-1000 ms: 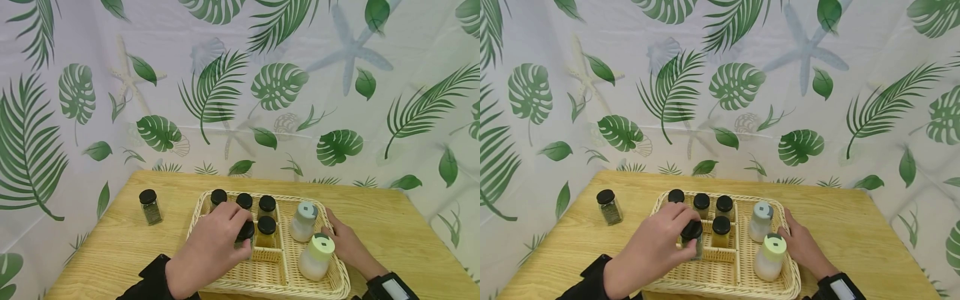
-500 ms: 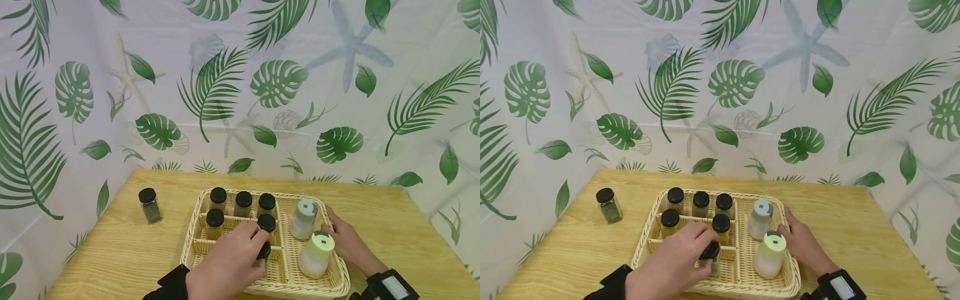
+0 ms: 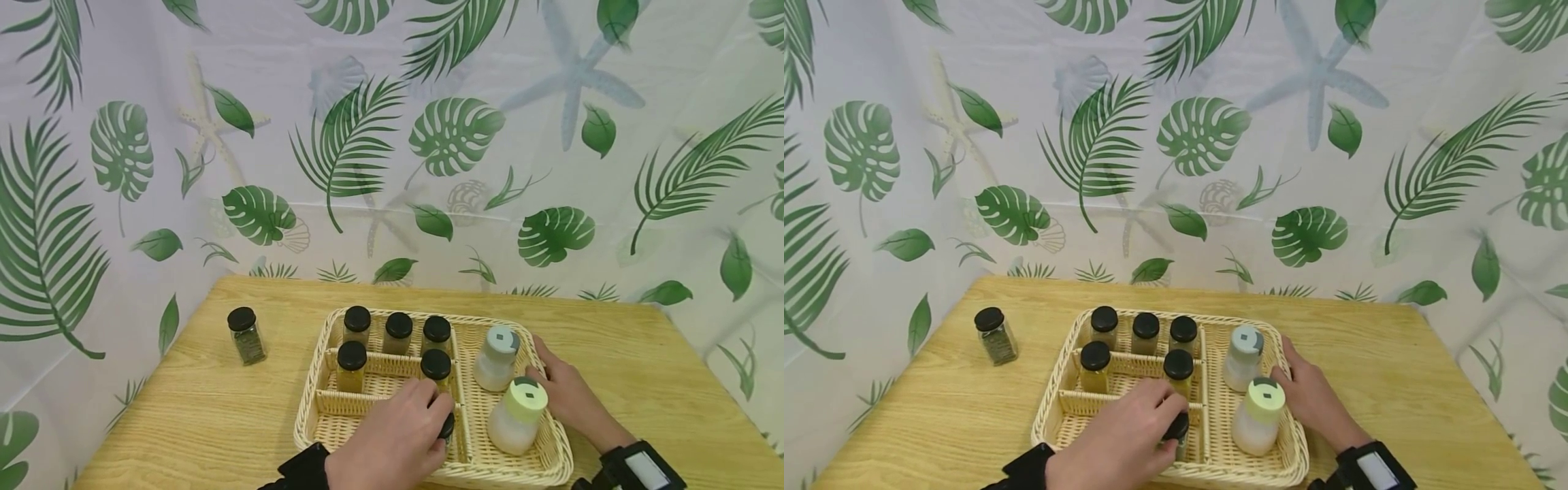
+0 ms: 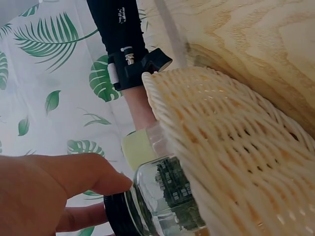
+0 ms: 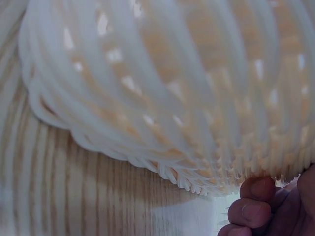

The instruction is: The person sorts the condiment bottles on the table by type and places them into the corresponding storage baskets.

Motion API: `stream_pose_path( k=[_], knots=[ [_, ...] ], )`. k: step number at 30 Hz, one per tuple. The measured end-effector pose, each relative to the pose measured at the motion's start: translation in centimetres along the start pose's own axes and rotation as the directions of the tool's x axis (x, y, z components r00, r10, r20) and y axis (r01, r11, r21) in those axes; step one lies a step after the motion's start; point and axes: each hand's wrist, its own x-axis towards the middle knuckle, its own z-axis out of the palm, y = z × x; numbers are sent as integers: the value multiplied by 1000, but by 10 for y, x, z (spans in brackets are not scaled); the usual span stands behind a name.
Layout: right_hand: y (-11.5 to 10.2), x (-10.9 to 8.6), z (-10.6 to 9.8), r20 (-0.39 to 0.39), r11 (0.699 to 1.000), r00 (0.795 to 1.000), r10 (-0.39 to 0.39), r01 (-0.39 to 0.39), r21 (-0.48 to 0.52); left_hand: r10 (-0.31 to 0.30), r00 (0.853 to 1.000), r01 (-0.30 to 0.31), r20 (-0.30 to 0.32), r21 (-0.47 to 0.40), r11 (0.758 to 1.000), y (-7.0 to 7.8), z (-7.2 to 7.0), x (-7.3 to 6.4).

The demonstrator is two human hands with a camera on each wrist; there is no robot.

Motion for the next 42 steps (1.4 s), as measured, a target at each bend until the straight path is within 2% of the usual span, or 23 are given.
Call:
stream_pose_path(
  k=[14, 24, 29, 34, 38, 42],
  knots=[
    [-3, 0, -3, -10, 1000, 1000, 10, -10, -10, -42, 997, 42, 64, 10, 999, -1, 5, 2],
    [-2, -1, -5, -4, 1000, 1000, 5, -5, 2, -35, 999, 35, 5, 25, 999, -1, 6, 0],
    [-1, 0, -4, 6, 1000, 1000, 18, -18, 6, -68, 997, 67, -33, -20, 998, -4, -6, -2],
    [0, 1, -3, 11, 1000, 1000, 23, -23, 1, -113, 989, 112, -91, -11, 994, -14, -25, -5],
    [0, 1, -3, 17, 999, 999, 32, -32, 10, -161, 974, 163, -163, 2, 987, -26, -40, -10],
    [0, 1, -1, 25, 999, 999, 47, -48, 12, -227, 949, 240, -217, 35, 970, -43, -55, -19]
  ],
)
